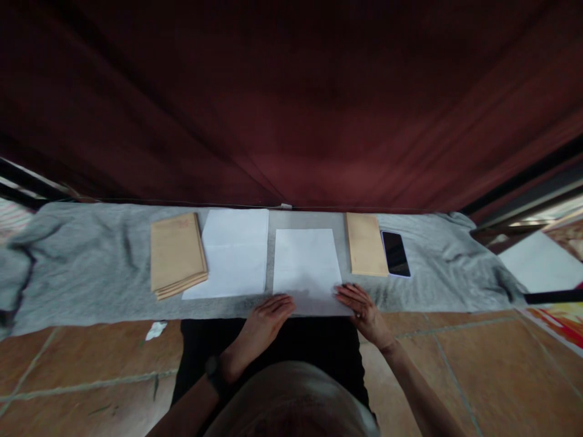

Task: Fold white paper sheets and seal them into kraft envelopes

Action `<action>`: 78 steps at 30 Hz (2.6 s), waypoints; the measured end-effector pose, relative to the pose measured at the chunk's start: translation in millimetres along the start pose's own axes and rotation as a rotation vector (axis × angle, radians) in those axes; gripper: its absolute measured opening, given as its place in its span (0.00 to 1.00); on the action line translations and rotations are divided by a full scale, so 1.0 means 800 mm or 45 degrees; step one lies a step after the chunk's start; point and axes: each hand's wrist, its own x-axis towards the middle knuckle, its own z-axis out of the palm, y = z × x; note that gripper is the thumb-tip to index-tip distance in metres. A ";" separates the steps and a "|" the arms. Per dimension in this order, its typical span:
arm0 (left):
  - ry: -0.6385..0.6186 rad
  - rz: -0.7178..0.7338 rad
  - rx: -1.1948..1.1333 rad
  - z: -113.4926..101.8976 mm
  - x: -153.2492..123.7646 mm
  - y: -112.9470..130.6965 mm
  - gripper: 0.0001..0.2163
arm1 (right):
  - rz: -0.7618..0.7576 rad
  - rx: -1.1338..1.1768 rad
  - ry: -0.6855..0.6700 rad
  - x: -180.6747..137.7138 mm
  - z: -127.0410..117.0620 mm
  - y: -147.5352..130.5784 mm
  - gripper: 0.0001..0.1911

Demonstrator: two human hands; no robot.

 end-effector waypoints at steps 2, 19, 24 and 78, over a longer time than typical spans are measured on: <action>-0.018 -0.021 -0.097 -0.002 -0.005 -0.002 0.13 | 0.004 0.093 0.027 0.000 0.000 -0.001 0.19; 0.177 -0.774 -0.624 0.000 0.013 -0.021 0.16 | 0.573 0.531 0.173 0.026 -0.011 -0.033 0.21; 0.280 -0.860 -0.602 0.001 0.025 -0.026 0.15 | 0.699 0.426 0.215 0.047 0.000 -0.035 0.24; -0.035 -1.220 -0.019 -0.037 0.150 -0.070 0.13 | 1.091 -0.649 0.047 0.188 0.019 -0.034 0.16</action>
